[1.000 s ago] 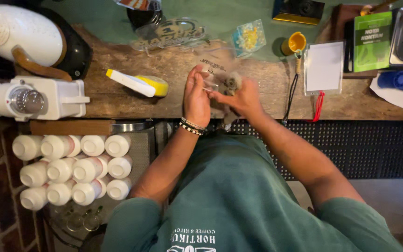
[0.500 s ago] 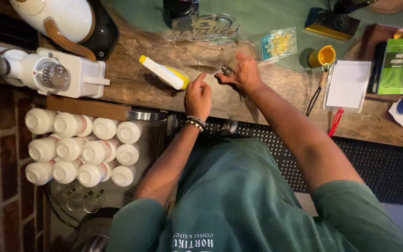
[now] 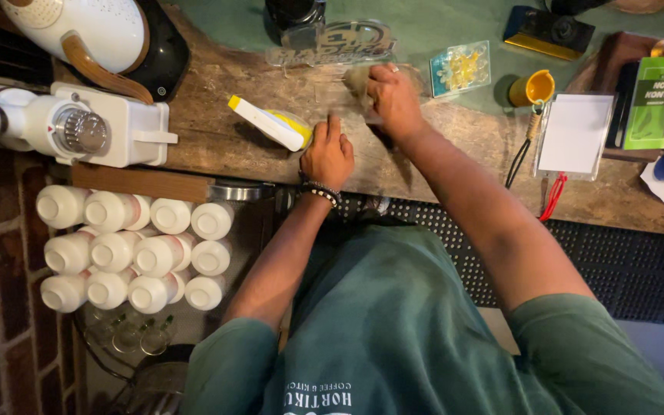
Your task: The person wipes a metal coffee tamper with a cloth, then sprays and wipes a clear acrylic sign, and finally wipes a small transparent plastic container. The person uses a spray bottle and a cloth to clean each item on the counter.
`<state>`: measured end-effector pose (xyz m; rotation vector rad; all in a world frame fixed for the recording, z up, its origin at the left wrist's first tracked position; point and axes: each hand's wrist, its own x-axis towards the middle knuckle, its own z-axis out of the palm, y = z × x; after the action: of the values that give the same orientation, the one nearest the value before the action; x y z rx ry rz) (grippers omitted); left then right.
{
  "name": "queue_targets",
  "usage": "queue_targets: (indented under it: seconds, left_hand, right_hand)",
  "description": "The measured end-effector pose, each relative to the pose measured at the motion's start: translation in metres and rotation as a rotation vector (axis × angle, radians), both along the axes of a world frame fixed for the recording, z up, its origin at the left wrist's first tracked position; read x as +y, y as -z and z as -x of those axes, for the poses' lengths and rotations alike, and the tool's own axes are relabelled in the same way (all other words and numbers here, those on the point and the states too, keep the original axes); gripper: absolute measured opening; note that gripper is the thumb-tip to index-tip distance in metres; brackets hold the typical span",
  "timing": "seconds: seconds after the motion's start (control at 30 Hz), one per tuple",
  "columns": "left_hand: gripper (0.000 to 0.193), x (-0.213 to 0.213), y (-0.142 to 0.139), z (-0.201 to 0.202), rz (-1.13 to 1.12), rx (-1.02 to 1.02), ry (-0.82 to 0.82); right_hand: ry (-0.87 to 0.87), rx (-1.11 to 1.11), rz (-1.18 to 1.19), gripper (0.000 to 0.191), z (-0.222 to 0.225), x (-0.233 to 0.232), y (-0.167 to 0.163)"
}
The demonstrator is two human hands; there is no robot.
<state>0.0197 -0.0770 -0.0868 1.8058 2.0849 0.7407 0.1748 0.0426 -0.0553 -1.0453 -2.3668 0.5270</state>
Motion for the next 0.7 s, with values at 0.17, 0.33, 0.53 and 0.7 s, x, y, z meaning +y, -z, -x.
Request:
queue_targets:
  seconds: [0.17,0.33,0.53,0.7]
  left_hand:
    - [0.042,0.003,0.011,0.000,0.068,0.030,0.002]
    - [0.048,0.006,0.014,0.000,0.054,0.039,0.013]
    - [0.072,0.009,0.013,-0.001,0.019,0.041,0.001]
    - [0.072,0.009,0.007,-0.003,0.084,0.011,0.006]
  right_hand:
    - [0.044,-0.170,-0.074,0.027,-0.001,-0.006,0.007]
    - [0.044,-0.262,-0.068,0.019,-0.003,-0.008,0.011]
    - [0.134,0.079,-0.033,0.038,-0.002,-0.014,0.001]
    - [0.056,-0.073,-0.077,0.031,-0.002,-0.017,-0.010]
